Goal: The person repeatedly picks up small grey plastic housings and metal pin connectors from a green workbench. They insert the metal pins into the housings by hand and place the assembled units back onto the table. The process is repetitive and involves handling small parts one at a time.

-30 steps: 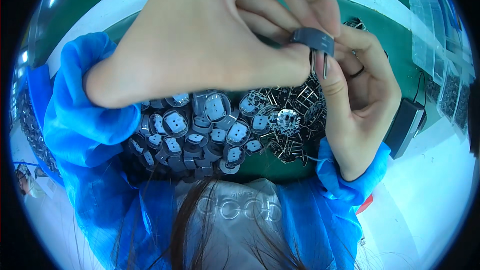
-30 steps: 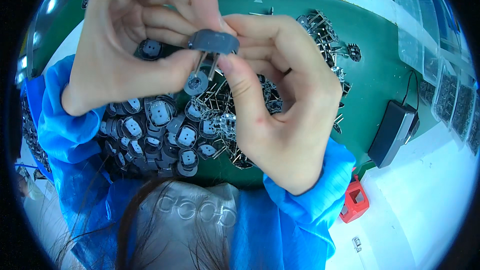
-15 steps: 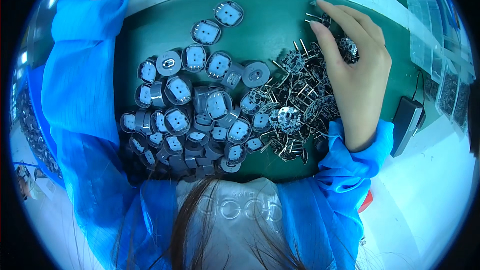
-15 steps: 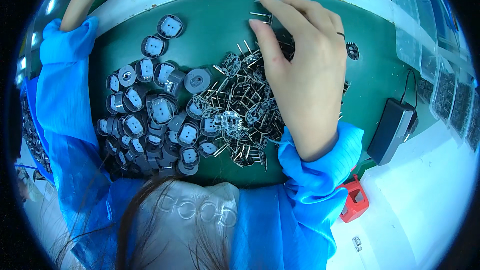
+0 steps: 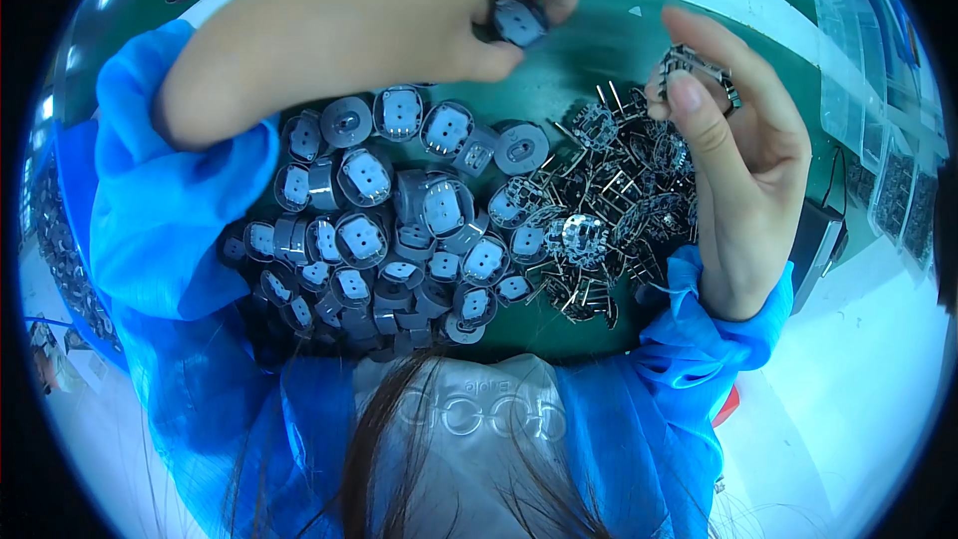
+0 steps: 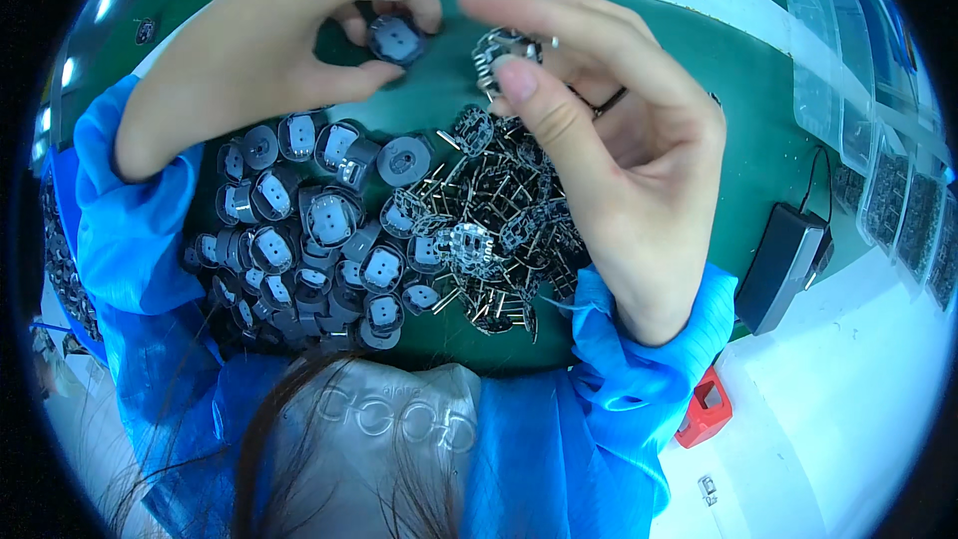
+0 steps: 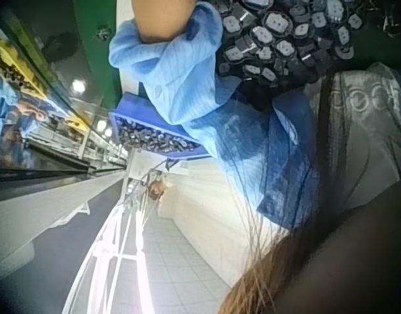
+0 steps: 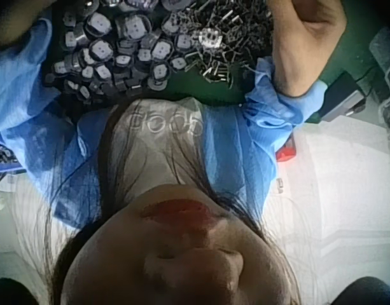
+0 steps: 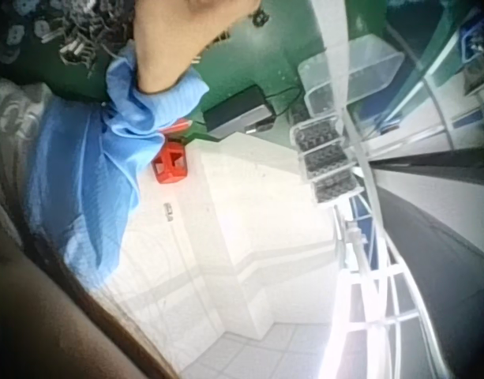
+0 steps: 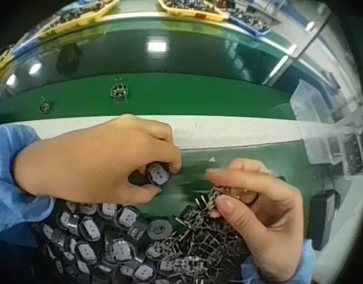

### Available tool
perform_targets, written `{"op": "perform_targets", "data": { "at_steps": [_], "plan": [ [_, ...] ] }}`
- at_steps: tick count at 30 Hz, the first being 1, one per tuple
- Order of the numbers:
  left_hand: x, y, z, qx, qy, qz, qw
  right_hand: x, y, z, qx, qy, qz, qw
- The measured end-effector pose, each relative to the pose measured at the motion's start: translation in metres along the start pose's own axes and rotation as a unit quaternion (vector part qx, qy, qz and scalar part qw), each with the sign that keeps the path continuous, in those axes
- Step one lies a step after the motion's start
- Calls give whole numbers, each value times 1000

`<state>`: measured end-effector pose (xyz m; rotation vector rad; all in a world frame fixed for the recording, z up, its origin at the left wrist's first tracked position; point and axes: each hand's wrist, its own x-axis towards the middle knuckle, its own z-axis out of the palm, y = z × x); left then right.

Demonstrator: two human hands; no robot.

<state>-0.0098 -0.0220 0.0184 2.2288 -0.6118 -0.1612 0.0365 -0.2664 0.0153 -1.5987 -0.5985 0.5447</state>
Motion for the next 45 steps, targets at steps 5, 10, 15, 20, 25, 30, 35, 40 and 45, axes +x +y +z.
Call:
{"op": "perform_targets", "data": {
  "at_steps": [5, 10, 15, 20, 25, 30, 35, 40, 45],
  "plan": [
    [4, -24, 17, -104, 24, 8, 994, -3, -10, 8, 52, 30, 65, 996],
    [-2, -3, 8, 60, 31, -28, 997, -1, -15, 15, -5, 51, 33, 998],
    [2, 3, 19, 80, 29, -47, 995, -4, -18, 15, -83, 78, 35, 993],
    [8, -11, 26, -30, 68, 7, 997, -8, -20, 17, -88, 99, 13, 991],
    [-2, 1, 14, -308, 68, -43, 948, -5, -18, 17, -134, 75, -75, 985],
    [0, -3, 33, -369, 83, 15, 925, -8, -13, 17, -157, 99, -82, 979],
    [-1, 6, 18, -411, 43, -31, 910, -9, -13, 18, -225, 105, -128, 960],
    [1, 7, 25, -405, 60, -46, 911, -9, -12, 21, -279, 127, -152, 940],
    [-3, 1, 39, -404, 81, -42, 910, -11, -11, 28, -361, 143, -204, 899]
  ]
}}
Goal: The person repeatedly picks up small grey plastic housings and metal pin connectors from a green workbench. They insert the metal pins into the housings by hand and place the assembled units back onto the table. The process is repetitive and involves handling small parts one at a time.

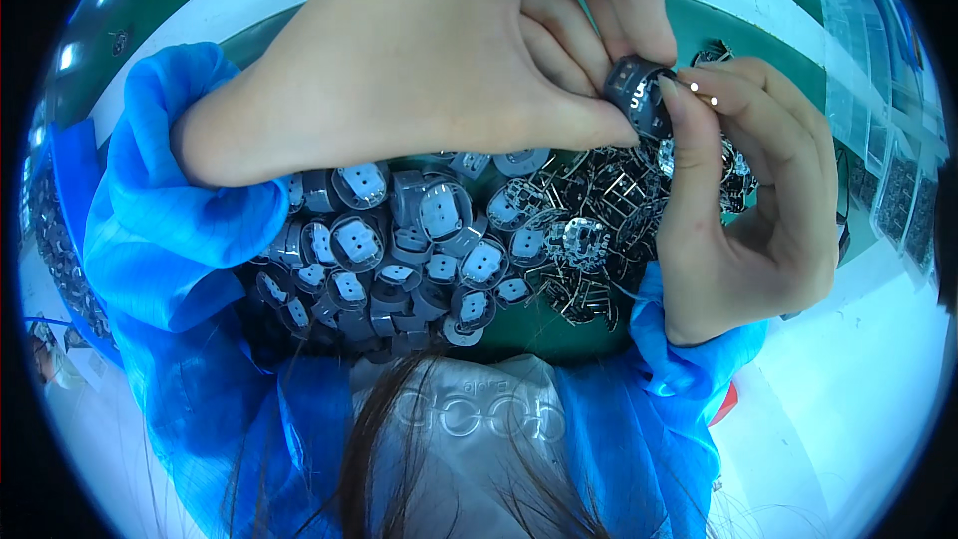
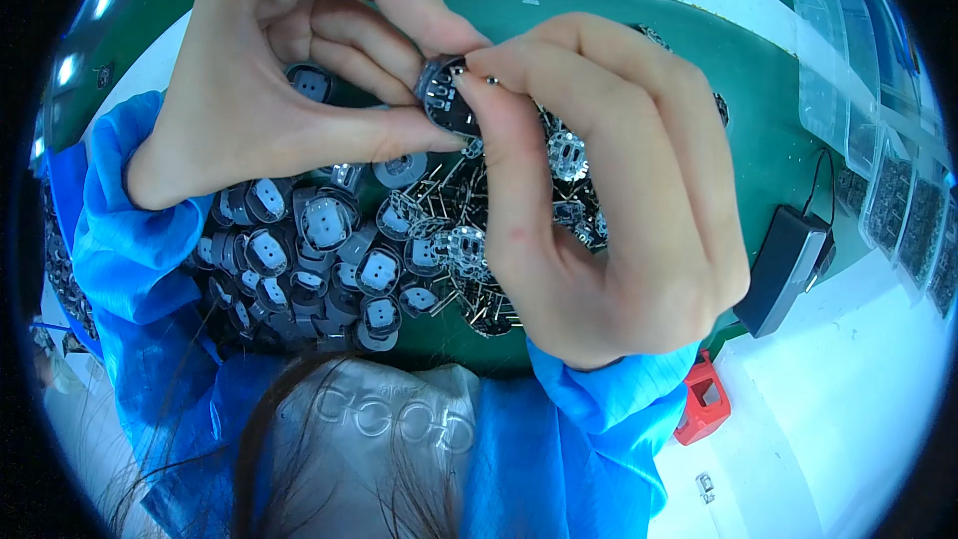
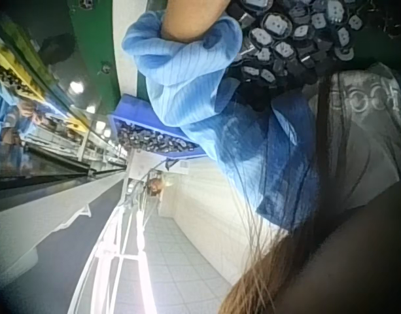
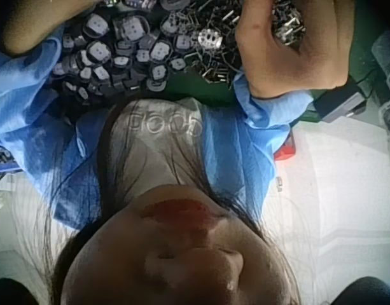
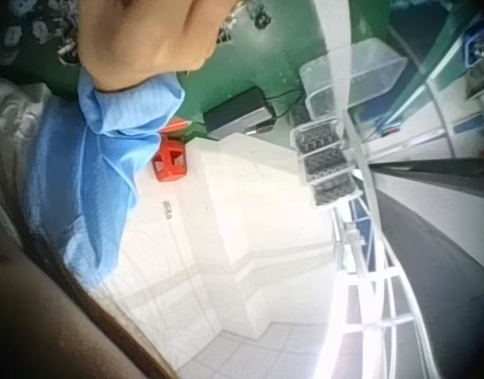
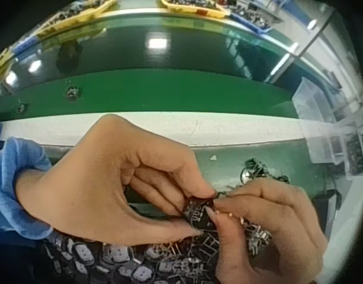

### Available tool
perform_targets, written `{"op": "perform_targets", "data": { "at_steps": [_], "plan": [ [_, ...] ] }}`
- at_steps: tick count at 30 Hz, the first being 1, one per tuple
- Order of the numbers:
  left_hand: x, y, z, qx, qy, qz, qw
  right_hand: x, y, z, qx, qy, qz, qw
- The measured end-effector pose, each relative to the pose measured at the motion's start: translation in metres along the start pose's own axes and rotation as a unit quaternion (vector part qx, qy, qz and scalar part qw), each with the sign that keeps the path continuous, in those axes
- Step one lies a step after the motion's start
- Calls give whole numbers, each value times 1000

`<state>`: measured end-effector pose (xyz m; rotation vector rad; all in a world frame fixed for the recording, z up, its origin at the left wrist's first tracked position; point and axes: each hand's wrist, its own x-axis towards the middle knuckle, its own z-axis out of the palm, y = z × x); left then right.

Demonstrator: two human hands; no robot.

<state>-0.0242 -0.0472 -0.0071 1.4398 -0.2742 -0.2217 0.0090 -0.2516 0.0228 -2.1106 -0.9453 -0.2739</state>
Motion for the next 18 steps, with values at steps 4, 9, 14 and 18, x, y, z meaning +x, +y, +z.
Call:
{"op": "perform_targets", "data": {
  "at_steps": [4, 9, 14, 18],
  "plan": [
    [-4, 2, 0, -3, 7, 54, 999, 0, 2, -1, 74, 0, 37, 997],
    [-1, 30, 7, 18, 10, -13, 1000, 4, -2, -3, 165, -2, 127, 978],
    [2, 0, 2, -108, 9, 6, 994, 6, -1, -8, 202, 1, 160, 966],
    [1, -3, 3, -82, 14, 34, 996, 6, -1, -7, 158, -10, 103, 982]
  ]
}}
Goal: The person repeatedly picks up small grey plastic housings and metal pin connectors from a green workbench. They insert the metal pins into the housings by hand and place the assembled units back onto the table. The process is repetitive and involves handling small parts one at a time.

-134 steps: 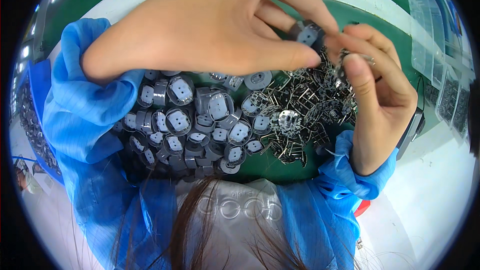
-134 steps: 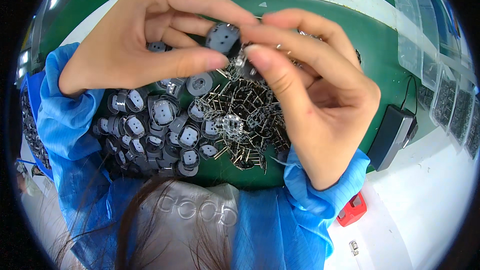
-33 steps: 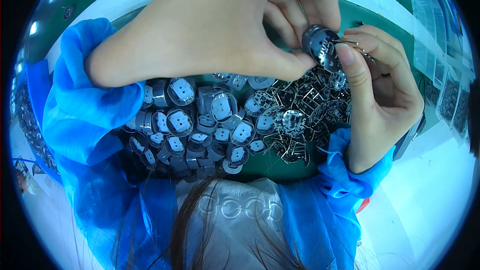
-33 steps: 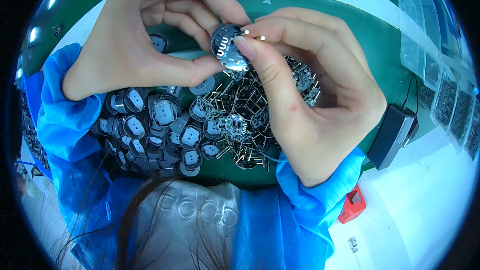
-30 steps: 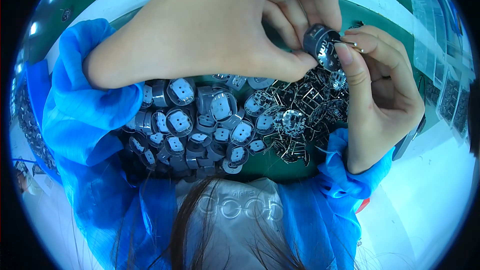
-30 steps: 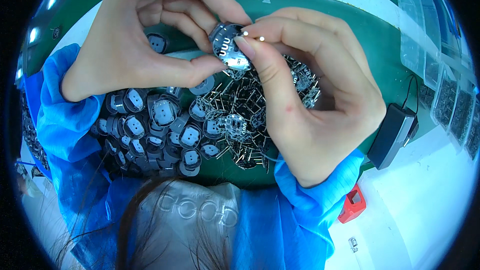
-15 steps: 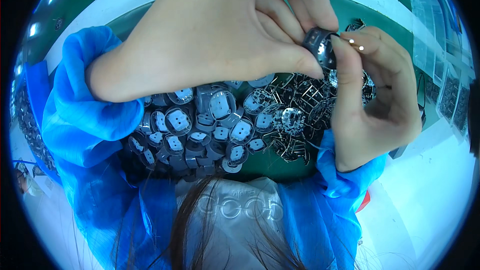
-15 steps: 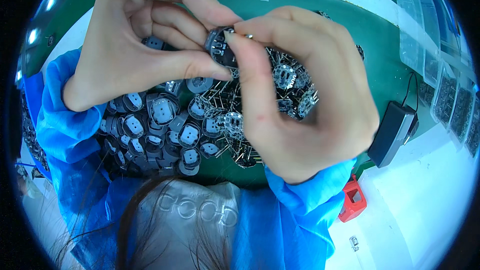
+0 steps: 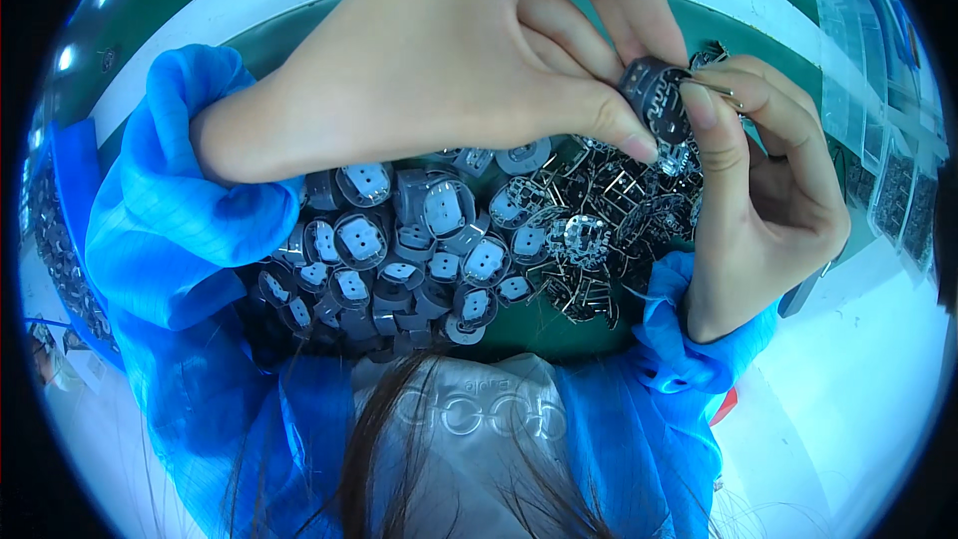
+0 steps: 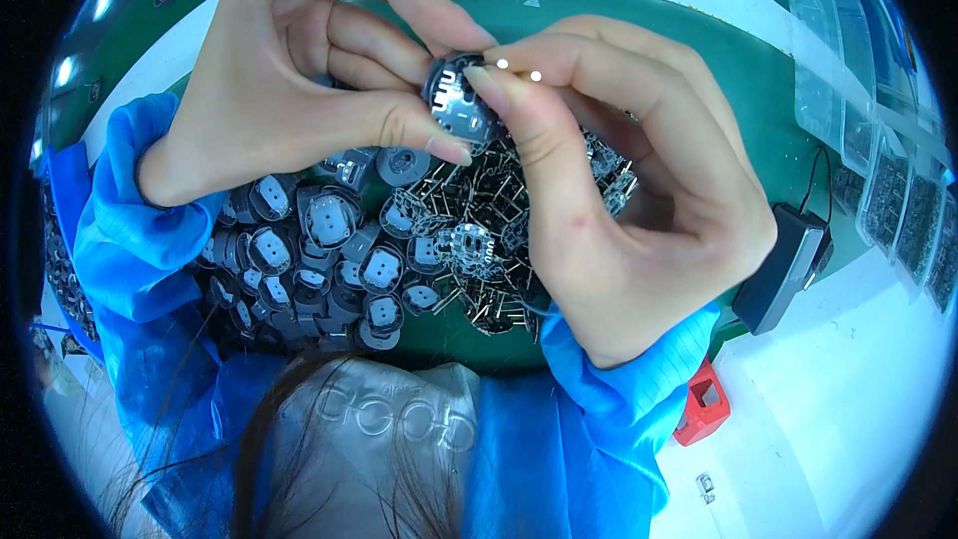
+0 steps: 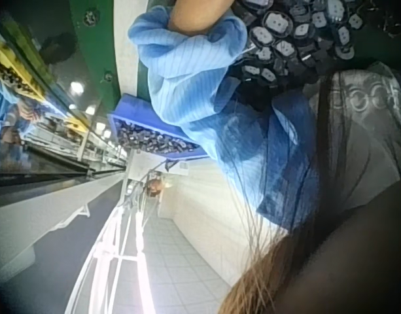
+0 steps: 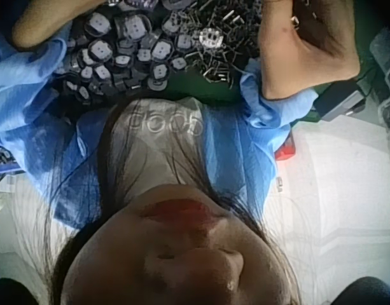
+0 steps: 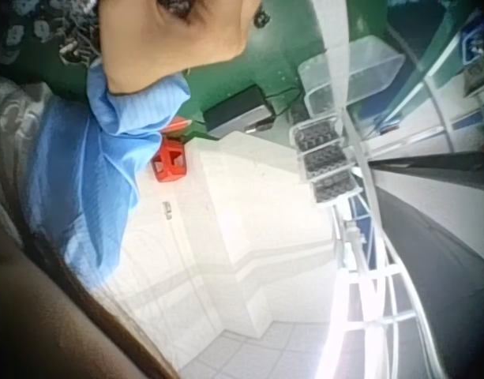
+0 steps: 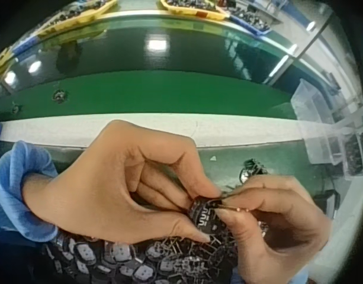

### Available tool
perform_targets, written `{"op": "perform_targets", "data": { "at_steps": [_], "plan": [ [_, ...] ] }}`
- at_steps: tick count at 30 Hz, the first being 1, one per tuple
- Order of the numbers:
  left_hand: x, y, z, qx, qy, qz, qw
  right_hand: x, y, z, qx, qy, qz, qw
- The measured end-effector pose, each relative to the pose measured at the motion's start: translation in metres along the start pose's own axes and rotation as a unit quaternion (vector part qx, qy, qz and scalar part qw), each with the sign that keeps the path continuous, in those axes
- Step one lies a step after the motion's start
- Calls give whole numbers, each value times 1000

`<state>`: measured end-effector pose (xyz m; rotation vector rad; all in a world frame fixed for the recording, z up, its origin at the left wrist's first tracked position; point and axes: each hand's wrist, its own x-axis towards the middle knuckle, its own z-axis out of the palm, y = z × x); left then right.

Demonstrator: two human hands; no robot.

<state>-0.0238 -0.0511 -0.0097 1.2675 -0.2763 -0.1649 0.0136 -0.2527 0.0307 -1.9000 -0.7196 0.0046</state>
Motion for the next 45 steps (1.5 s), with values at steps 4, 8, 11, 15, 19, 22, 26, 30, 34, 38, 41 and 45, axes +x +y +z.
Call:
{"op": "perform_targets", "data": {
  "at_steps": [4, 8, 11, 15, 19, 22, 26, 30, 34, 38, 41, 45],
  "plan": [
    [-4, 36, 14, 106, 25, -54, 993, 1, 2, 2, -76, -11, -92, 993],
    [0, 3, -5, -26, -16, -15, 999, -4, 1, 5, -169, 16, -116, 979],
    [-4, 11, 0, -21, -9, -30, 999, -5, -4, 11, -191, 24, -126, 973],
    [3, 3, -5, -108, -29, -71, 991, -4, 2, 7, -212, 3, -136, 968],
    [-5, 26, 1, -26, 24, -73, 997, 2, 0, 9, -31, -68, -11, 997],
    [-3, 27, 0, 9, 25, -79, 997, 3, -2, 1, 105, -152, 161, 969],
    [-7, 44, 6, 102, 38, -84, 990, -2, 0, 9, 85, -131, 90, 984],
    [15, 39, 24, 291, 56, -56, 954, -4, 16, 4, -20, -71, 49, 996],
    [9, 60, -15, 309, 163, -81, 933, 14, 26, -8, -140, 89, -53, 985],
    [29, 51, -76, 369, 217, -126, 895, 19, 49, -65, -366, 124, 27, 922],
    [38, 36, -110, 467, 209, -170, 842, 12, 58, -88, -274, 13, 186, 943],
    [20, 33, -119, 603, 105, -54, 789, 5, 73, -104, -257, -29, 257, 931]
  ]
}}
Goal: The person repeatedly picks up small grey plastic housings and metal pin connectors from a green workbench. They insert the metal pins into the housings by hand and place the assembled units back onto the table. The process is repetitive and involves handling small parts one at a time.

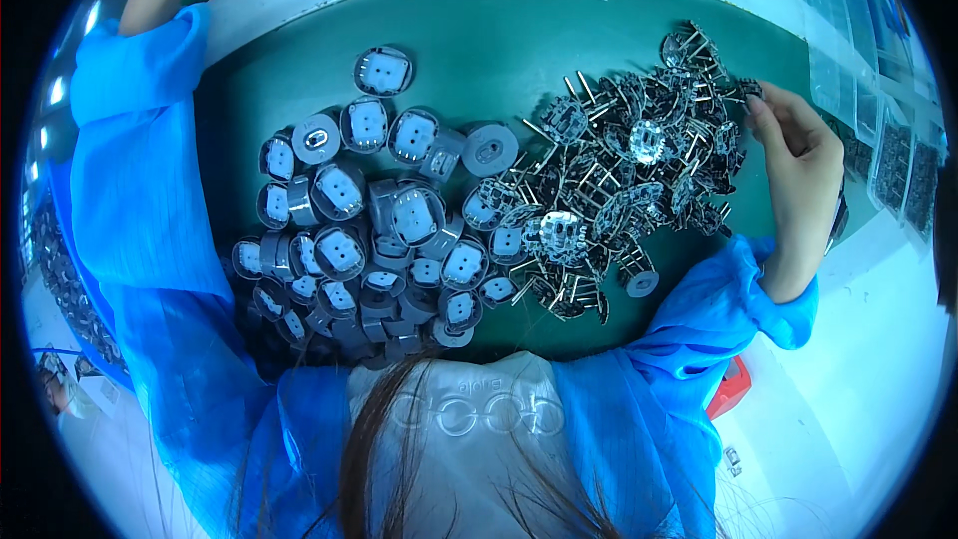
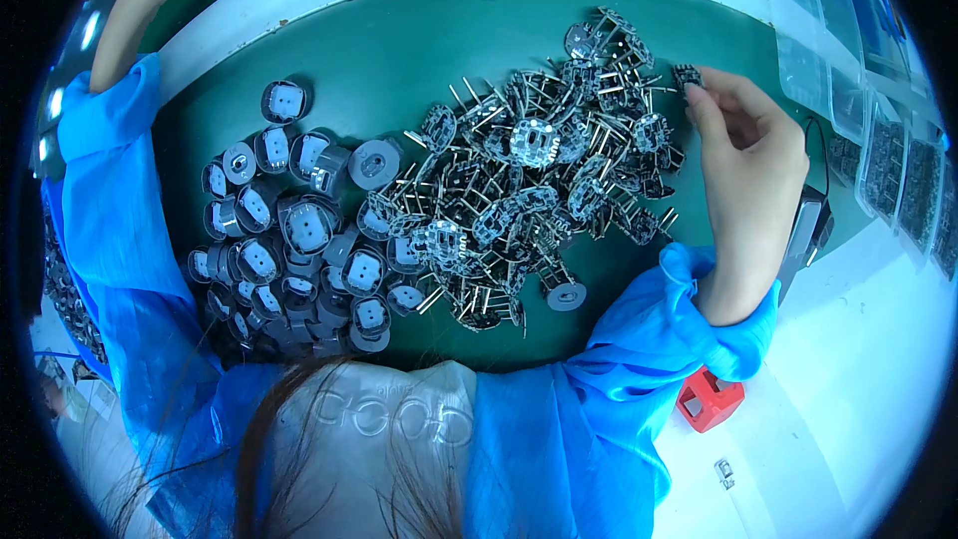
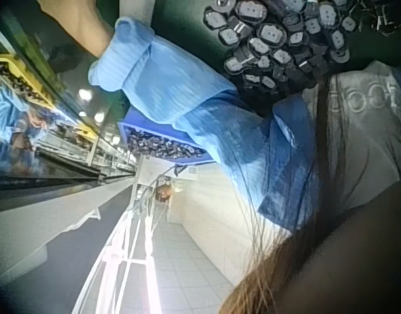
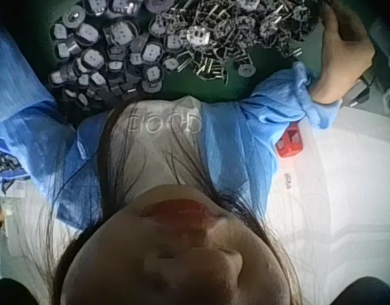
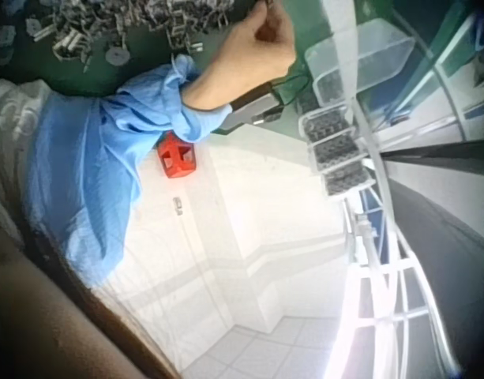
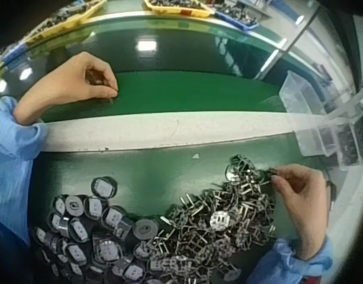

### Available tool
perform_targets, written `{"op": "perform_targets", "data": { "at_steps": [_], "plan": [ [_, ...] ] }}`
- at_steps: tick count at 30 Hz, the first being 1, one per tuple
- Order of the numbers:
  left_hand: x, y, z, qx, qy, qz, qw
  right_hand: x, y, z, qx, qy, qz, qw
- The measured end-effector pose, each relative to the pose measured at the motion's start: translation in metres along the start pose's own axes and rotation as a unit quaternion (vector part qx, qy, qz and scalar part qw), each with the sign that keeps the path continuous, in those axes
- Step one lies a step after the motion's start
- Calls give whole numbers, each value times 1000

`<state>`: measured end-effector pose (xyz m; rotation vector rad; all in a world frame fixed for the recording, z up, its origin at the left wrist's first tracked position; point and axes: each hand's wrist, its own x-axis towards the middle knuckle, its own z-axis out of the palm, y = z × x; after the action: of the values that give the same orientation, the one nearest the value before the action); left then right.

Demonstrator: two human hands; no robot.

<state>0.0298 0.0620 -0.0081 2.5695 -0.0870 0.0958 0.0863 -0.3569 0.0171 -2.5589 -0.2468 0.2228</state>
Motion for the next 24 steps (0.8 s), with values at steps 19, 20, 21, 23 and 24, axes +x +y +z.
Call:
{"op": "perform_targets", "data": {
  "at_steps": [19, 20, 21, 23, 24],
  "plan": [
    [-46, 90, 0, -65, -286, 115, 949, -36, -80, 46, 103, 84, -388, 912],
    [-51, 88, 8, -89, -269, 116, 952, -38, -85, 48, 57, 99, -402, 908],
    [-52, 87, 12, -96, -251, 125, 955, -38, -86, 51, 51, 105, -407, 906],
    [-46, 87, 18, -94, -214, 160, 959, -39, -88, 54, 32, 120, -415, 902],
    [-42, 87, 20, -84, -196, 182, 960, -41, -90, 56, 32, 119, -410, 904]
  ]
}}
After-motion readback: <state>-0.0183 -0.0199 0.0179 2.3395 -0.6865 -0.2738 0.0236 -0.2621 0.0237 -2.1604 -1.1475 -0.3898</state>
